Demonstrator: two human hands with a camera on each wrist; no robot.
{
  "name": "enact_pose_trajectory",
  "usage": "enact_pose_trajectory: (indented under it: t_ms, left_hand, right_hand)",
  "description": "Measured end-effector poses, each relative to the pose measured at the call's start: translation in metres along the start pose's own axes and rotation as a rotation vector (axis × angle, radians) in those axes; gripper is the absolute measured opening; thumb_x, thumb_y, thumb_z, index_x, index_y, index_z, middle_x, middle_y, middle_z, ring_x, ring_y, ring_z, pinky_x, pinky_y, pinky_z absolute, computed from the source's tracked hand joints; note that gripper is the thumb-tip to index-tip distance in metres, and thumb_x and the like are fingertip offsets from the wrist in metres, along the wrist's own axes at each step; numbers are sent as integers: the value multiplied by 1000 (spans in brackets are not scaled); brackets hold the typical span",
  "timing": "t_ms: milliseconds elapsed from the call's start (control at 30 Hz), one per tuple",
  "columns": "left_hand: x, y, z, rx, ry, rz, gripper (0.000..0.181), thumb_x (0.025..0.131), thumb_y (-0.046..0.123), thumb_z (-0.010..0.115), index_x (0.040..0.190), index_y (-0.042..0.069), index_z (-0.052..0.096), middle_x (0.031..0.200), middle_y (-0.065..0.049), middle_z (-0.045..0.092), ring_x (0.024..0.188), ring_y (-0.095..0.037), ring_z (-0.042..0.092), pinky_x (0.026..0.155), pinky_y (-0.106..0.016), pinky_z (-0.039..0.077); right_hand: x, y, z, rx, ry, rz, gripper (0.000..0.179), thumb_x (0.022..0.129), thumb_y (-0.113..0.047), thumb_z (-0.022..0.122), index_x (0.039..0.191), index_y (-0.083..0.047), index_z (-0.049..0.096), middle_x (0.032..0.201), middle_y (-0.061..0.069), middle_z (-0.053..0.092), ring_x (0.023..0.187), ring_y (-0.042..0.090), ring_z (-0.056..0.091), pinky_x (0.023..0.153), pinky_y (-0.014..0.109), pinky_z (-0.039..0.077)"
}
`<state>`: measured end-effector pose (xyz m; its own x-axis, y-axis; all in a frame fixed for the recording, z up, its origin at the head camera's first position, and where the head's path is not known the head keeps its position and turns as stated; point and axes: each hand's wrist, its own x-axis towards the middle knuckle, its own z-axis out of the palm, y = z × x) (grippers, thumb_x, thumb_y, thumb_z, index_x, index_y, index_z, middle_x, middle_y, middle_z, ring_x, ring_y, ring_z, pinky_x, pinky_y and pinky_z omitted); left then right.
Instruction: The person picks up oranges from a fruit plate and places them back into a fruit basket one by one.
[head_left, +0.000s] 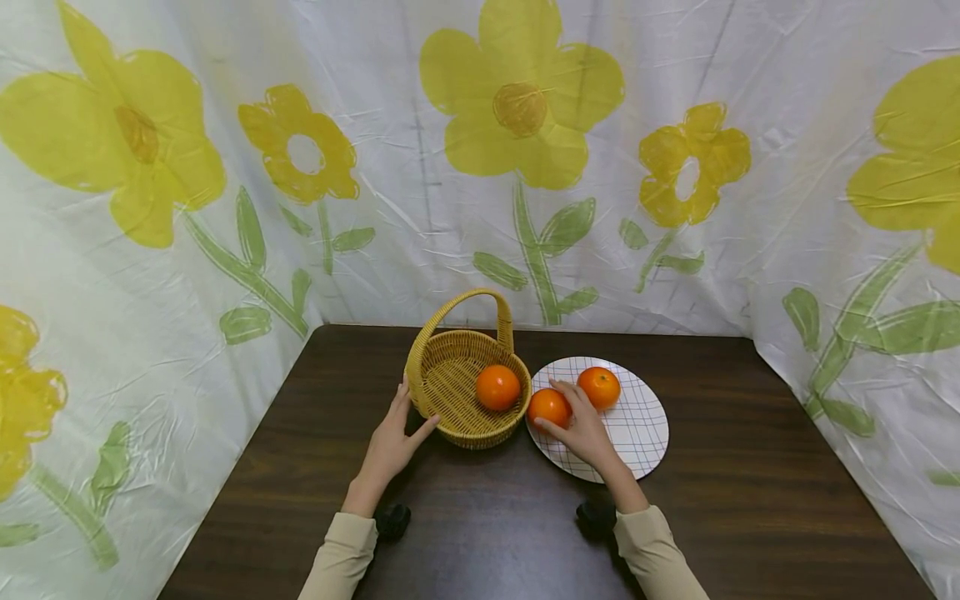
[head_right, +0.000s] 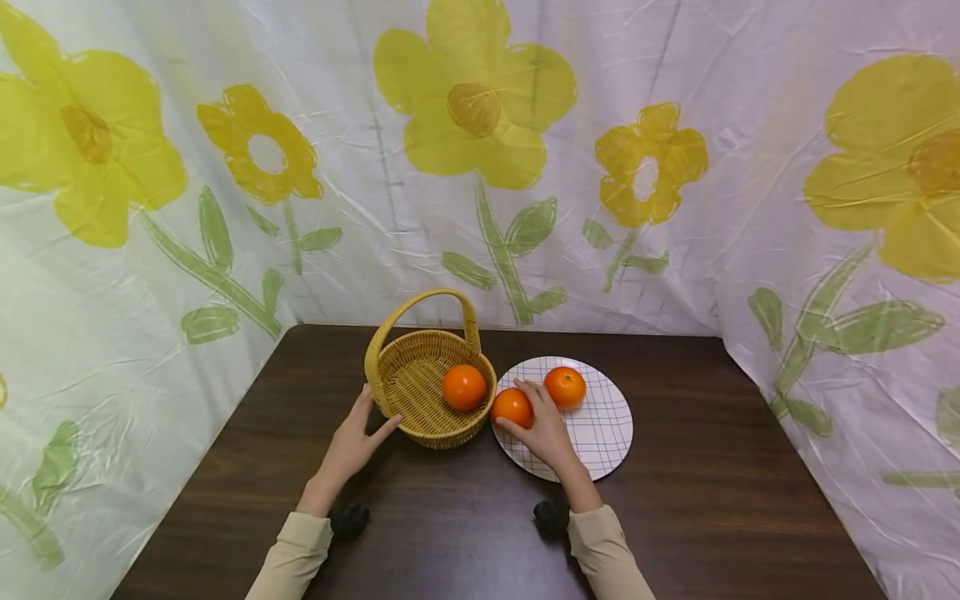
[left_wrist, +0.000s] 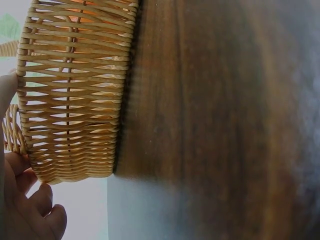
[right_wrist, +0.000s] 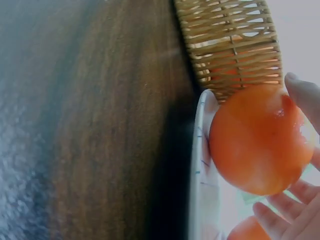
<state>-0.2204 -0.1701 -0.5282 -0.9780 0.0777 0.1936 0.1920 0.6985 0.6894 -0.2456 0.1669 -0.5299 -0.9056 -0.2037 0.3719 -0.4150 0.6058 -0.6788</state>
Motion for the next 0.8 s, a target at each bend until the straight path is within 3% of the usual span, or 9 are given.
enact_pose_trajectory:
  t_ms: [333,800]
  left_hand:
    - [0,-1,1,5,10,5,79,86,59,53,147,38,7,156,8,3,142,-24,14,100,-59,33]
    - [1,1,0,4,5,-5,79,86,57,54,147,38,8,155,10,2,142,-23,14,101,-59,32]
  right_hand:
    - [-4,1,2,45,5,11,70,74,-37,78,134,-16,47,129,11,48,107,26,53,77,41,51]
    - [-6,5,6,54,18,-3,76,73,-32,79,137,-9,44,127,14,49,110,30,53,86,48,49]
